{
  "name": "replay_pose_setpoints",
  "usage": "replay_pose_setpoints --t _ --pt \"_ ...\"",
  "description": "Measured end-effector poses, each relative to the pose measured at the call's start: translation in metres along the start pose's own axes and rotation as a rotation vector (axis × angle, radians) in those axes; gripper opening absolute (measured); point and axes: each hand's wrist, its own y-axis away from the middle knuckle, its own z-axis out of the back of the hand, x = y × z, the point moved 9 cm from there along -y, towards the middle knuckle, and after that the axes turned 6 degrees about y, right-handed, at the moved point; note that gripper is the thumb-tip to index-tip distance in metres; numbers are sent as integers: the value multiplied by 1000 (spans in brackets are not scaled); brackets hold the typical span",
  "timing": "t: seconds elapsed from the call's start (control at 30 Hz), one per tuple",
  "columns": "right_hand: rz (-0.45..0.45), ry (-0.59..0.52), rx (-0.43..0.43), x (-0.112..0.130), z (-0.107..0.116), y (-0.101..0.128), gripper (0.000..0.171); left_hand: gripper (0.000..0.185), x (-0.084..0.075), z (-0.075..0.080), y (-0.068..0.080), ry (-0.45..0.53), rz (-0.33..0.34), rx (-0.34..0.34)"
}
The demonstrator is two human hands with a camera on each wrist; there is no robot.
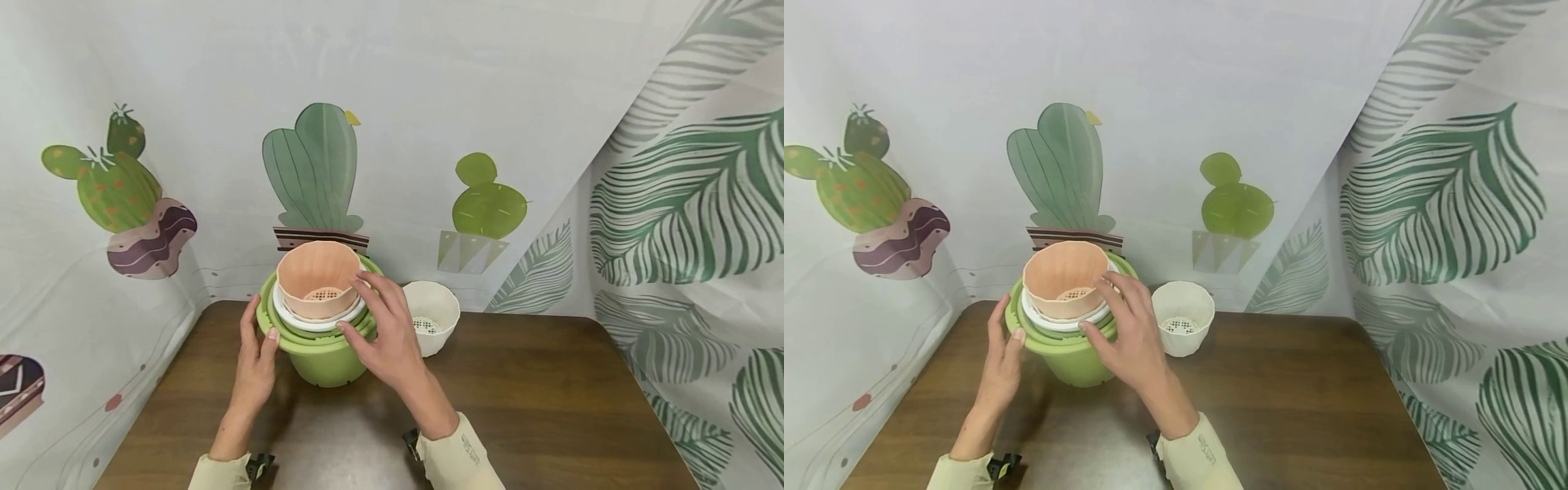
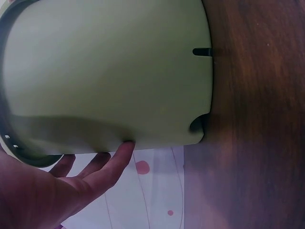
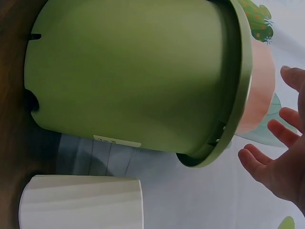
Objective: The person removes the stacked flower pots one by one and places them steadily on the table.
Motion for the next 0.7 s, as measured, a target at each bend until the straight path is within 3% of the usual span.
replay_pose_setpoints --t 0.3,0.7 --pt "23 35 62 0 -16 -4 68 66 0 0 1 -1 -12 2" --pt "27 76 99 -3 -32 -9 53 66 -1 -1 -1 15 -3 9"
